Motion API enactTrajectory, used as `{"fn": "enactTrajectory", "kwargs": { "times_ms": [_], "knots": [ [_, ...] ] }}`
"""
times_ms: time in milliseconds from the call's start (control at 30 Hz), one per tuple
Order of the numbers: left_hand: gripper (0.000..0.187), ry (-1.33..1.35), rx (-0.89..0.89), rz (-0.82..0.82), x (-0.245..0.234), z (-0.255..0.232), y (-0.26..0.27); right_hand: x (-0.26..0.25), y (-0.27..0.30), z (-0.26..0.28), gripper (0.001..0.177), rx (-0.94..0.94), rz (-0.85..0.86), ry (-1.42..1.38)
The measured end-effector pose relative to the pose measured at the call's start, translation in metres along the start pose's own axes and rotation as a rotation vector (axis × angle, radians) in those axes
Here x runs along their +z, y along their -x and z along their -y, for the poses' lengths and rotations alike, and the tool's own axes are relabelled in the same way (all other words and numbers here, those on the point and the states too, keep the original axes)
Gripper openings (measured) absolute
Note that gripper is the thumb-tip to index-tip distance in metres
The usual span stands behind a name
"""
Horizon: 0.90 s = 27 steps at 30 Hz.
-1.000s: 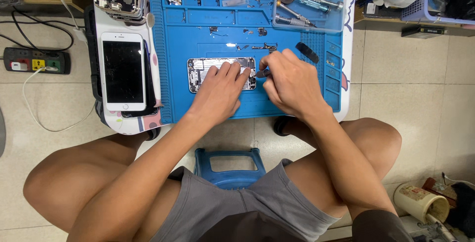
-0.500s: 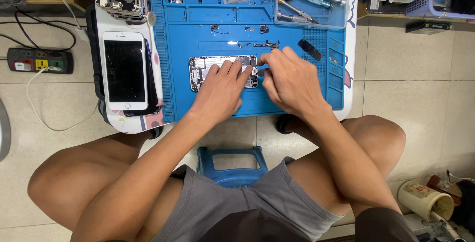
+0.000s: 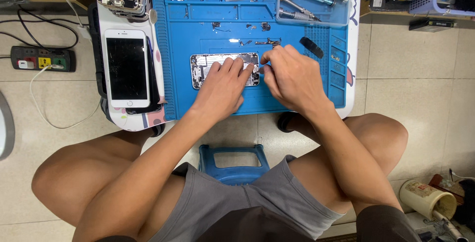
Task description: The person uses tweezers and a screwdriver to remove and reposition small components on a disassembled smartphone chassis. They repeatedly pick up and place tiny parts on a blue work mat while handling the phone frame.
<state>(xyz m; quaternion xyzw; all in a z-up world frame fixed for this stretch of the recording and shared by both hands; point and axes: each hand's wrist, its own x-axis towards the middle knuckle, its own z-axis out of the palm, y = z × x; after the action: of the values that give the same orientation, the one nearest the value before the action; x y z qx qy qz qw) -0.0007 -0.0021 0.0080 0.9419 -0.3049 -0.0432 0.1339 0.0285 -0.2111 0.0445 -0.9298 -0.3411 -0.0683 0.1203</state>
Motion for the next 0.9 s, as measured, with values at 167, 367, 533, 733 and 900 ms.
{"fn": "enactTrajectory", "kwargs": {
  "times_ms": [167,367,533,733,900],
  "knots": [
    [0.066,0.005,-0.001,0.008,-0.001,0.001,0.0,0.003,0.002,-0.002,0.01,-0.01,-0.034,-0.022],
    [0.062,0.045,0.013,0.022,-0.007,0.006,-0.004,-0.003,0.002,-0.009,0.011,0.033,-0.096,-0.103],
    [0.057,0.08,0.023,-0.002,-0.004,0.01,-0.003,-0.014,0.004,-0.021,0.012,0.127,-0.144,-0.204],
    [0.055,0.097,0.036,-0.01,0.003,0.007,-0.001,-0.045,-0.007,-0.058,0.016,0.216,-0.266,-0.264],
    [0.069,-0.044,0.054,0.018,0.029,0.016,-0.001,-0.034,-0.013,-0.12,0.026,0.465,-0.35,-0.408]
  ]
}}
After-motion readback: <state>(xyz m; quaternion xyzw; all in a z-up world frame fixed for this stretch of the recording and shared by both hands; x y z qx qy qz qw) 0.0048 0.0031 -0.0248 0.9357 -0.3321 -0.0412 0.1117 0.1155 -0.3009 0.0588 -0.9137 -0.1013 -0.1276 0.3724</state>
